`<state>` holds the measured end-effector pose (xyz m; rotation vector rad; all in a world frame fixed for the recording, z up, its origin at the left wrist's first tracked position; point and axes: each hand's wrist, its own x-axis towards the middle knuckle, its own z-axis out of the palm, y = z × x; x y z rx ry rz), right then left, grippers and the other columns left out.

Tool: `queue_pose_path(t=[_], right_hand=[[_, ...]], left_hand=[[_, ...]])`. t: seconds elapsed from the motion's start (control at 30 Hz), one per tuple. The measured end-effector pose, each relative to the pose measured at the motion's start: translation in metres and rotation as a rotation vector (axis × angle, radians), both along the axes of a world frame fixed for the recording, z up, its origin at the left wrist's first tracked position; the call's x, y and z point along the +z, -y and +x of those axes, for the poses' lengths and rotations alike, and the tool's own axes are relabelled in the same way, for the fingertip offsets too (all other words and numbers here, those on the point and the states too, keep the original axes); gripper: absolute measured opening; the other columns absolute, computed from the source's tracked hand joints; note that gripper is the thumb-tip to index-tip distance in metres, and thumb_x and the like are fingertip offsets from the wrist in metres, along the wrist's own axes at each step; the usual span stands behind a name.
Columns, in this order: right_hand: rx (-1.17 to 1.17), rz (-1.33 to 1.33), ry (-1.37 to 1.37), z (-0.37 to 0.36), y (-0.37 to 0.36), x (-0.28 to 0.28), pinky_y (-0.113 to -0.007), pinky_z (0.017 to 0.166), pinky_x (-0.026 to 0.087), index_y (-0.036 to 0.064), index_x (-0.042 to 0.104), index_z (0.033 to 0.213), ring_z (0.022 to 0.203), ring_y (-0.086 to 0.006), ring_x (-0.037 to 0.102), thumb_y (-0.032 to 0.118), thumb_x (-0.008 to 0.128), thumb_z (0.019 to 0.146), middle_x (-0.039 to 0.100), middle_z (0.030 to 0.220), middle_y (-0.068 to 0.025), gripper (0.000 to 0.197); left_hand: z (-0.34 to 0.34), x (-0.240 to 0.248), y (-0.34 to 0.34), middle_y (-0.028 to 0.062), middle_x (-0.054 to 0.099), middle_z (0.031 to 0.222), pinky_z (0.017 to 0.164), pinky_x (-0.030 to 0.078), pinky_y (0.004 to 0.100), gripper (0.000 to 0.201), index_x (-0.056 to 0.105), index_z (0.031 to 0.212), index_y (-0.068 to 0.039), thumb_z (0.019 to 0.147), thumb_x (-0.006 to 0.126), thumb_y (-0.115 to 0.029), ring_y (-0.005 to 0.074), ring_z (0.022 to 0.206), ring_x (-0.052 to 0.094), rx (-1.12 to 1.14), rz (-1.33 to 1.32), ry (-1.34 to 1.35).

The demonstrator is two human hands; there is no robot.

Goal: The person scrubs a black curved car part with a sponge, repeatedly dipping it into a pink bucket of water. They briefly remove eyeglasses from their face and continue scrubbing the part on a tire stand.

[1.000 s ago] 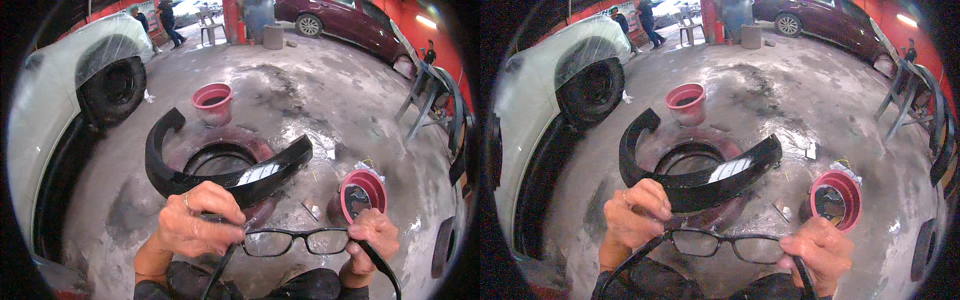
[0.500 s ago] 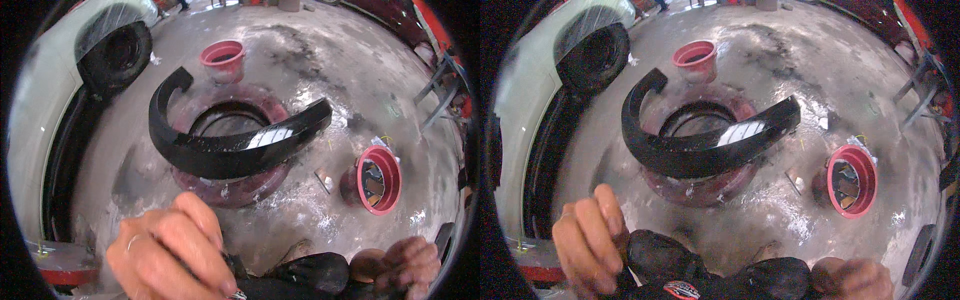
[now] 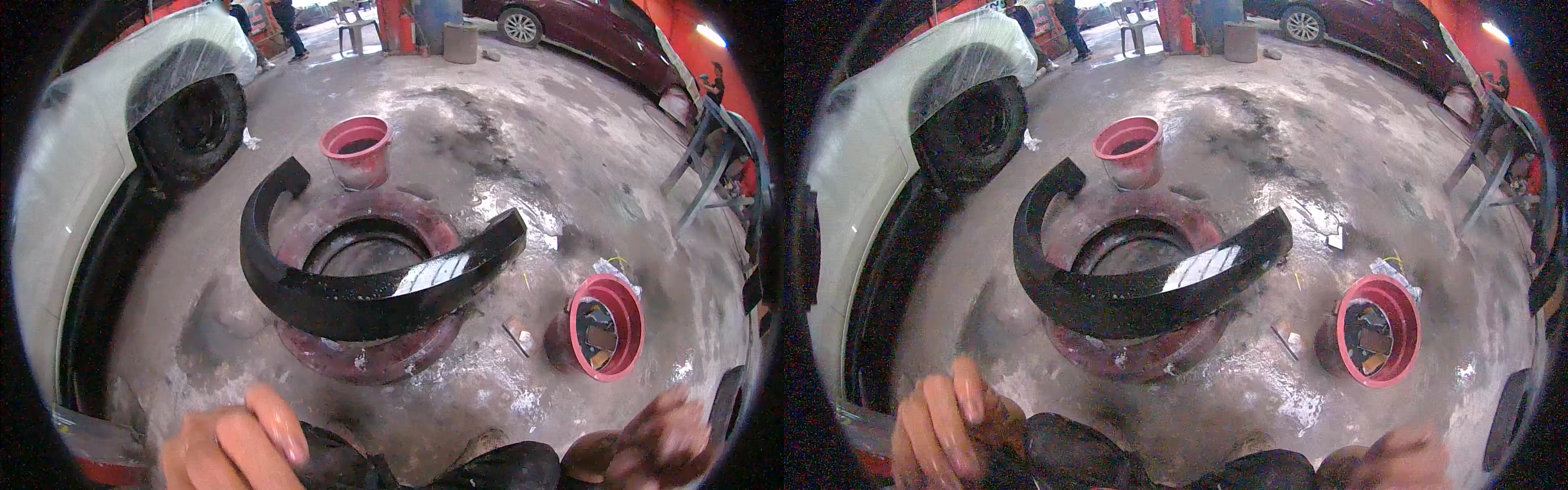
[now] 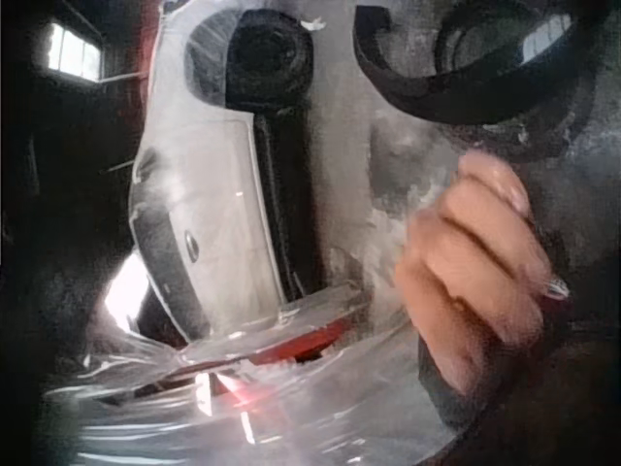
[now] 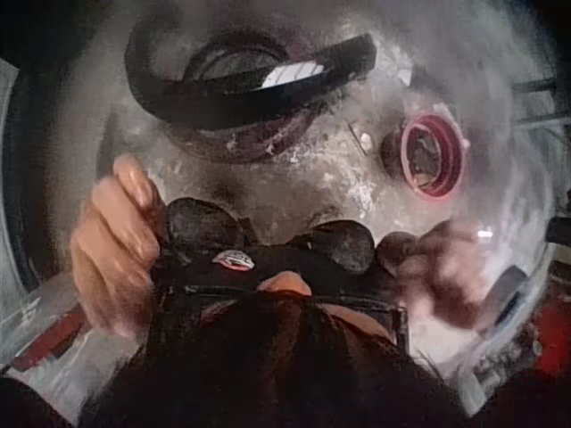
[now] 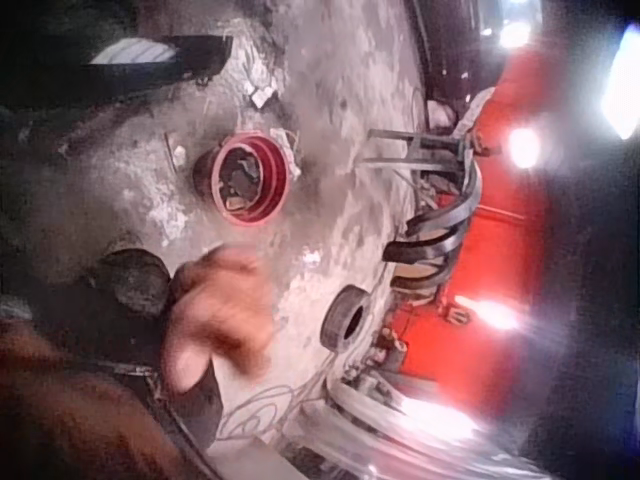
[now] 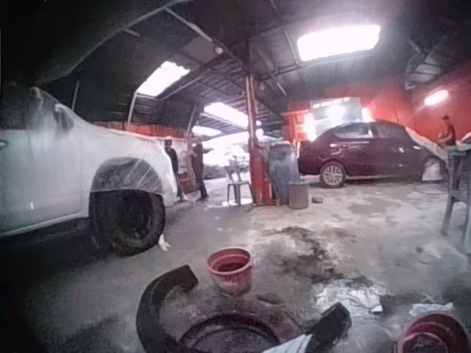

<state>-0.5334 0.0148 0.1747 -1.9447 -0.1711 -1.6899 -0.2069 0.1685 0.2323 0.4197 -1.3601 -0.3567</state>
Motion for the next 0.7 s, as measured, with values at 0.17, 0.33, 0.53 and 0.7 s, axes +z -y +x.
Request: queue_pose_path(t=[0.17, 0.33, 0.53, 0.7], right_hand=[[-0.959, 0.49, -0.299, -0.03, 0.08, -0.059, -0.032, 0.09, 0.053, -0.0009, 0.068, 0.13, 0.101, -0.0182, 0.065, 0.013, 0.059, 0.104, 0.07, 0.114, -0.0116, 0.031], [-0.906, 0.703, -0.893, -0.069, 0.148, -0.143, -0.038, 0.093, 0.054, 0.0019, 0.075, 0.118, 0.105, -0.0277, 0.073, 0.019, 0.068, 0.098, 0.076, 0.11, -0.0193, 0.027], [-1.06, 0.569, -1.353, -0.145, 0.192, -0.245, -0.049, 0.086, 0.057, 0.0032, 0.075, 0.112, 0.096, -0.0382, 0.073, 0.023, 0.073, 0.089, 0.074, 0.106, -0.0221, 0.03], [-1.169, 0.481, -1.448, -0.179, 0.254, -0.304, -0.052, 0.095, 0.054, 0.0044, 0.07, 0.124, 0.109, -0.0421, 0.068, 0.012, 0.072, 0.081, 0.072, 0.113, -0.0229, 0.044]], left_hand=[[0.065, -0.033, 0.054, 0.0153, 0.072, 0.109, 0.092, 0.05, 0.0429, 0.035, 0.073, 0.111, -0.004, 0.09, 0.073, -0.031, 0.0317, 0.099, 0.068, 0.422, 0.261, 0.528], [0.141, -0.156, 0.107, 0.0229, 0.061, 0.141, 0.116, 0.039, 0.0463, 0.067, 0.06, 0.139, 0.0, 0.085, 0.082, -0.032, 0.04, 0.134, 0.054, 0.82, 0.795, 0.975], [0.128, -0.226, 0.136, 0.0249, 0.066, 0.126, 0.104, 0.046, 0.0501, 0.101, 0.054, 0.142, 0.0, 0.069, 0.087, -0.061, 0.0434, 0.116, 0.062, 0.67, 0.96, 1.246], [0.12, -0.232, 0.144, 0.0191, 0.073, 0.107, 0.089, 0.052, 0.0473, 0.086, 0.066, 0.122, -0.002, 0.067, 0.086, -0.065, 0.0379, 0.099, 0.069, 0.76, 0.864, 1.219]])
